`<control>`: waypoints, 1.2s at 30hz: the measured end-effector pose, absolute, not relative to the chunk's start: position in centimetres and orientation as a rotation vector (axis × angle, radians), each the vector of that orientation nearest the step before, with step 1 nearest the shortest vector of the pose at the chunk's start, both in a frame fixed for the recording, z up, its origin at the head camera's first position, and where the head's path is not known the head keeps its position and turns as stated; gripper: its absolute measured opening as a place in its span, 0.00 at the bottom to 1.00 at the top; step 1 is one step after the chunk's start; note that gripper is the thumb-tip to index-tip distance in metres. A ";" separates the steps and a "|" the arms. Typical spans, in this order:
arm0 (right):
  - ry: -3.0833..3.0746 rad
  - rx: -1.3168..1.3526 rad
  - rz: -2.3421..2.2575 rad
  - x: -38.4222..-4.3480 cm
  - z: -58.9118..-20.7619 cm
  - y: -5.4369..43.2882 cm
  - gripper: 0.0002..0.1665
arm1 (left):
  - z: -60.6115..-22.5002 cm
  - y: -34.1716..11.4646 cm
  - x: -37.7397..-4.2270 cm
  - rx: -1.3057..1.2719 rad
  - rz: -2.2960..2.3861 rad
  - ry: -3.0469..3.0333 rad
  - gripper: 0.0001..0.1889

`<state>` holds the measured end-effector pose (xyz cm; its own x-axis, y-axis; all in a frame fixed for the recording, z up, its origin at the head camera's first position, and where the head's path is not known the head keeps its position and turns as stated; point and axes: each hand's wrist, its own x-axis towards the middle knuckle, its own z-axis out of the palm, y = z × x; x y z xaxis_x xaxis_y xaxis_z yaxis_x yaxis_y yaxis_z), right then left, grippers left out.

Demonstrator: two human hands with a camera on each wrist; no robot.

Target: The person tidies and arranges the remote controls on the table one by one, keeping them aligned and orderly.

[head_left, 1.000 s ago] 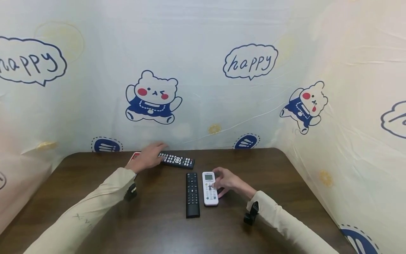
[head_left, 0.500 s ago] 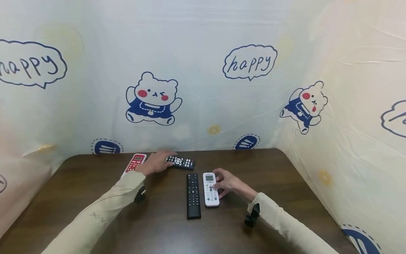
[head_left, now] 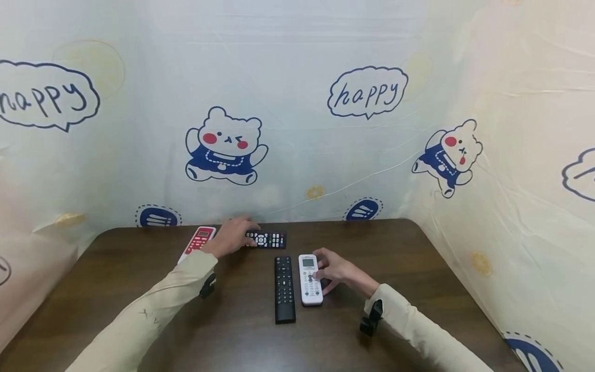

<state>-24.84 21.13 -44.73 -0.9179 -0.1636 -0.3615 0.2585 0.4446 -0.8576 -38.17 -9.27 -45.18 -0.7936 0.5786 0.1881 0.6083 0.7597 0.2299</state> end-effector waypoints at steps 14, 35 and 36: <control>2.313 0.077 -1.465 -25.3 -44.6 21.0 0.41 | -44.6 -9.4 -38.0 -1.005 -0.390 -2.579 0.17; 2.291 0.096 -1.466 -25.2 -44.6 21.3 0.40 | -41.7 -11.9 -37.0 -0.772 -0.821 -2.749 0.24; 2.290 0.097 -1.469 -25.2 -44.7 21.3 0.40 | -41.7 -12.0 -37.0 -0.753 -0.853 -2.760 0.25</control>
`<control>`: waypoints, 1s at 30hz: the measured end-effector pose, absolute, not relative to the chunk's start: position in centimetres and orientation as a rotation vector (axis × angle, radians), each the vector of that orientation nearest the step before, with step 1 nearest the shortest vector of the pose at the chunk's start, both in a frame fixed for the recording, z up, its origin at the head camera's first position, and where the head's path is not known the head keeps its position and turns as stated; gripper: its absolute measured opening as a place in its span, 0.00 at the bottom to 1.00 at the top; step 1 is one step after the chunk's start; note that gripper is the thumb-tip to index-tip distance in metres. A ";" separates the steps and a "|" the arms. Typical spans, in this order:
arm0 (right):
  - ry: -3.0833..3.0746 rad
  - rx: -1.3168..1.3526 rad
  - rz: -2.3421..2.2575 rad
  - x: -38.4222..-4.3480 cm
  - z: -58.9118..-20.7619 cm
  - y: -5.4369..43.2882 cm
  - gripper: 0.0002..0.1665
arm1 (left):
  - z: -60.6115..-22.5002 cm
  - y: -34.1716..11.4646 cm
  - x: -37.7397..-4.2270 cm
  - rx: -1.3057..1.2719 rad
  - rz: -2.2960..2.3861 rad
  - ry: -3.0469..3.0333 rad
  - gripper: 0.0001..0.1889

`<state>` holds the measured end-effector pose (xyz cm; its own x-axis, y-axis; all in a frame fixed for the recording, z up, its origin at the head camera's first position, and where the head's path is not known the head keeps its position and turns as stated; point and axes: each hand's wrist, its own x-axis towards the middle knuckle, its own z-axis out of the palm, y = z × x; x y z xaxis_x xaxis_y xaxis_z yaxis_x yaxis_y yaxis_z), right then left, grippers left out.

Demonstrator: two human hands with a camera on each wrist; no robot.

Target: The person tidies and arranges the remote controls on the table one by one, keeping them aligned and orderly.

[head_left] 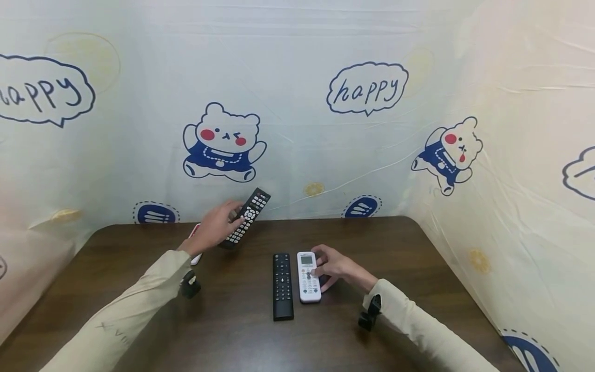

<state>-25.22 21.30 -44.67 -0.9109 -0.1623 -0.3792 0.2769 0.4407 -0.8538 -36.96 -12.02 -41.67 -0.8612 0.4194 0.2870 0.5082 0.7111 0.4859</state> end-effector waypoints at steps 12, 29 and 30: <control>2.286 0.057 -1.504 -25.5 -44.9 22.0 0.41 | -41.3 -13.3 -35.6 -0.459 -1.479 -2.866 0.32; 2.314 0.101 -1.479 -25.7 -44.3 21.4 0.37 | -42.8 -14.4 -33.6 -0.361 -1.905 -2.863 0.40; 2.312 0.100 -1.482 -25.7 -44.4 21.4 0.37 | -42.8 -14.4 -33.5 -0.361 -1.919 -2.867 0.40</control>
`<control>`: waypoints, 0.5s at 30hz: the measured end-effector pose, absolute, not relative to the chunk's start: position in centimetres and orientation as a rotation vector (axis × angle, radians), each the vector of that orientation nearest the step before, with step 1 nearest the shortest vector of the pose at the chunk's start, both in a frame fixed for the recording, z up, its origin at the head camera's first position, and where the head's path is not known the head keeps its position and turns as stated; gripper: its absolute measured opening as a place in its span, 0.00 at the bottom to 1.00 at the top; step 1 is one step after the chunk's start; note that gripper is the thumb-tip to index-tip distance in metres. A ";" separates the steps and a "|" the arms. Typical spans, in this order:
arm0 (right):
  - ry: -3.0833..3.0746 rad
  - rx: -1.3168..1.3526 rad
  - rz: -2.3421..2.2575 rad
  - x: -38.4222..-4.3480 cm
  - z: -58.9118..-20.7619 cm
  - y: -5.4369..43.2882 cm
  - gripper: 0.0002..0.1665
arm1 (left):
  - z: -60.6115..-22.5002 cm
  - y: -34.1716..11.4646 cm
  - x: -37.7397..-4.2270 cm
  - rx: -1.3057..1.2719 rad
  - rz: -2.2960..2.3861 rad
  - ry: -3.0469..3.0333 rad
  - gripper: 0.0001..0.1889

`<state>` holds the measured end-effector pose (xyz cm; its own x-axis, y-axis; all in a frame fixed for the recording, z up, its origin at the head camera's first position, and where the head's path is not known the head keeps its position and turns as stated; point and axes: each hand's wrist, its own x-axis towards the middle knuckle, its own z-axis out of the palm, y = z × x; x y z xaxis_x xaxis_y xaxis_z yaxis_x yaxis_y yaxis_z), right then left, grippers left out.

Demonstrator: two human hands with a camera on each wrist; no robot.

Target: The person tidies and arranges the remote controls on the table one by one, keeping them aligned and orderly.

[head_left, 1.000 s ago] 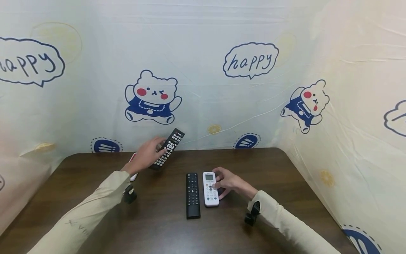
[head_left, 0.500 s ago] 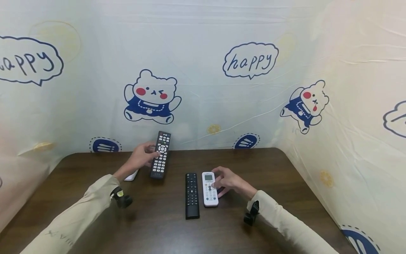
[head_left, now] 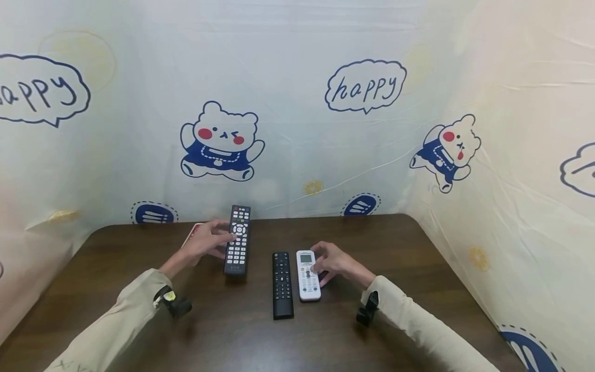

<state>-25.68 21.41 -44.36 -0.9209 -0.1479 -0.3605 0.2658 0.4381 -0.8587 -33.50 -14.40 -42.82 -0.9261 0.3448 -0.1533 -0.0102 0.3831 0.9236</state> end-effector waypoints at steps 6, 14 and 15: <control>2.307 0.091 -1.495 -25.6 -44.5 21.3 0.37 | -43.2 -14.1 -32.9 0.255 1.560 2.292 0.40; 2.351 0.084 -1.441 -25.4 -44.3 21.1 0.37 | -43.9 -13.5 -31.6 0.208 1.572 2.240 0.40; 2.360 0.077 -1.430 -25.4 -44.3 21.1 0.37 | -44.0 -13.5 -31.4 0.203 1.571 2.235 0.40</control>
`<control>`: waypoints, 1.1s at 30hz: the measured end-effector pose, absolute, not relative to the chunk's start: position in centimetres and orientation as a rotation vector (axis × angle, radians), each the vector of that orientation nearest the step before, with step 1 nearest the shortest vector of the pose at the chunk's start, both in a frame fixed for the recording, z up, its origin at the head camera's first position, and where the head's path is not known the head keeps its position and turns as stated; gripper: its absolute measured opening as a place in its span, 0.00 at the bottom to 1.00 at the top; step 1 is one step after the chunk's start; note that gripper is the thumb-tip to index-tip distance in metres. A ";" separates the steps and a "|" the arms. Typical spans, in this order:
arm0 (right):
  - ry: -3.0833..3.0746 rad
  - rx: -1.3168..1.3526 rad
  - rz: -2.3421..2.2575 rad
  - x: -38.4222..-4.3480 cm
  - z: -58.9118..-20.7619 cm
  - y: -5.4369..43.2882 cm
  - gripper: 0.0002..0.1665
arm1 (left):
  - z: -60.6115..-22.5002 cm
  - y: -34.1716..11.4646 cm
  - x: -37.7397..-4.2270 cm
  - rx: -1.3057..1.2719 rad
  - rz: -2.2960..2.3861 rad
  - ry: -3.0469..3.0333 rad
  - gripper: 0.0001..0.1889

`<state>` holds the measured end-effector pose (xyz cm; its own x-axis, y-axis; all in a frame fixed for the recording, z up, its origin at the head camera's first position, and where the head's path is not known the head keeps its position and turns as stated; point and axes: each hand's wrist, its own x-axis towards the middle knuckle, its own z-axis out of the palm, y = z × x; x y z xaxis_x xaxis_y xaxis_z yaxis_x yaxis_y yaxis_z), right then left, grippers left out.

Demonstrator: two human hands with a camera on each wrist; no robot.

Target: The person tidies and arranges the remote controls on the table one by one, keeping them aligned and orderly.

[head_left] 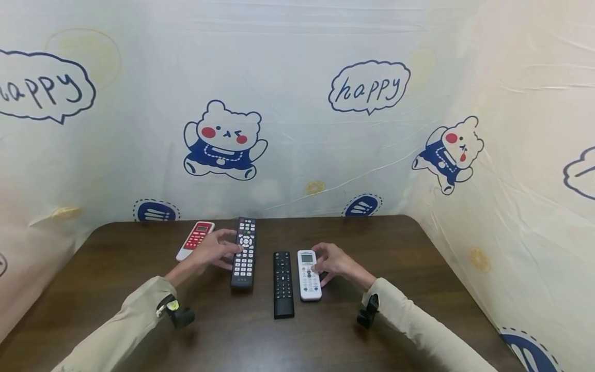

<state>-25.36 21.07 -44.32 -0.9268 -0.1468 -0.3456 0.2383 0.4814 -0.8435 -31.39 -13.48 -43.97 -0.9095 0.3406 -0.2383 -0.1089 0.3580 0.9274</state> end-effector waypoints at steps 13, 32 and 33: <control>2.512 -0.037 -1.201 -26.0 -44.4 20.7 0.34 | -45.2 -11.7 -29.5 0.155 1.545 2.192 0.38; 2.440 -0.089 -1.187 -26.3 -44.1 20.7 0.31 | -45.4 -10.3 -28.0 0.201 1.387 2.361 0.33; 2.436 -0.092 -1.191 -26.3 -44.1 20.7 0.31 | -45.2 -10.2 -27.9 0.204 1.364 2.372 0.33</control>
